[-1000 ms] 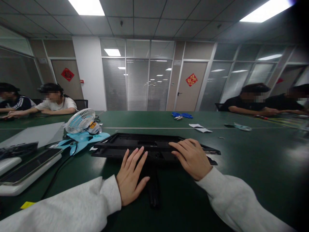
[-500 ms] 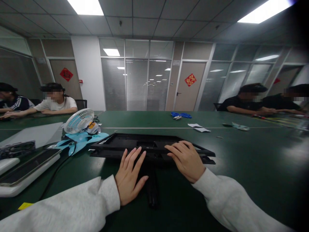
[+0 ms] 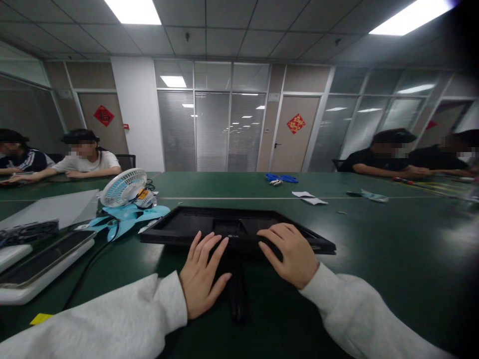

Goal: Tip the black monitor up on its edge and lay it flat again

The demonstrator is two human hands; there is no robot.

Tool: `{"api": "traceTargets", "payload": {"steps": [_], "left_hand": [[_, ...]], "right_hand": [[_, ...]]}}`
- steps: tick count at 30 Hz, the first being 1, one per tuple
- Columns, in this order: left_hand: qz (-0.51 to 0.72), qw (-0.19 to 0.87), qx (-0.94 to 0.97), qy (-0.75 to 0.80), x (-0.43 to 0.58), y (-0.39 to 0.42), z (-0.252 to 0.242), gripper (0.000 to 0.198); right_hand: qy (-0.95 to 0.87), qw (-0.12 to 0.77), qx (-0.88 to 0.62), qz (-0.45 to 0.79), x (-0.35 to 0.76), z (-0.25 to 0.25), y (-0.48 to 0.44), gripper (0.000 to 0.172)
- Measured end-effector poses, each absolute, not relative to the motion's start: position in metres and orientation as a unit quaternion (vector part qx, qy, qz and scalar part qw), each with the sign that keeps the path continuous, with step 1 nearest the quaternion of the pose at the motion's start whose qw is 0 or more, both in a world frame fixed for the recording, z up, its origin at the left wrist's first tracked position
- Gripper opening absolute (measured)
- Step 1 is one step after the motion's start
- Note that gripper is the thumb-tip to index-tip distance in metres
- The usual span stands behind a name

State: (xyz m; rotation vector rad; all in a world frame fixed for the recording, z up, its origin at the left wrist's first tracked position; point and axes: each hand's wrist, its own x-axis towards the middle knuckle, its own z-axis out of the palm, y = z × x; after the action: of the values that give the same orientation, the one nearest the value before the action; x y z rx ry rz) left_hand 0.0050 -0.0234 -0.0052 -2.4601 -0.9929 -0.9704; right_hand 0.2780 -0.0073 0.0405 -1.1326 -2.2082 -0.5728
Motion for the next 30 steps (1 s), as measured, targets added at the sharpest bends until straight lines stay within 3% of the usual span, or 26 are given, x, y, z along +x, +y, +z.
{"api": "traceTargets", "payload": {"steps": [3,9,22,26,30], "left_hand": [[-0.338,0.154,-0.861,-0.347,0.004,-0.023,-0.005,0.063],[-0.344,0.160,-0.861,-0.339,0.004,-0.025,-0.003,0.060],[-0.315,0.191,-0.865,-0.341,0.005,-0.026,0.000,0.062],[-0.253,0.173,-0.887,-0.344,-0.002,-0.020,0.034,0.053],[-0.141,0.119,-0.905,-0.384,-0.035,0.010,0.085,0.045]], "right_hand": [[-0.832,0.304,-0.412,-0.215,0.272,0.041,-0.011,0.026],[-0.869,0.271,-0.360,-0.203,0.260,0.031,-0.015,0.047],[-0.880,0.244,-0.374,-0.164,0.263,0.036,-0.013,0.043],[-0.879,0.199,-0.420,-0.109,0.289,0.068,-0.007,0.042],[-0.826,0.183,-0.528,-0.072,0.341,0.095,0.013,0.059]]}}
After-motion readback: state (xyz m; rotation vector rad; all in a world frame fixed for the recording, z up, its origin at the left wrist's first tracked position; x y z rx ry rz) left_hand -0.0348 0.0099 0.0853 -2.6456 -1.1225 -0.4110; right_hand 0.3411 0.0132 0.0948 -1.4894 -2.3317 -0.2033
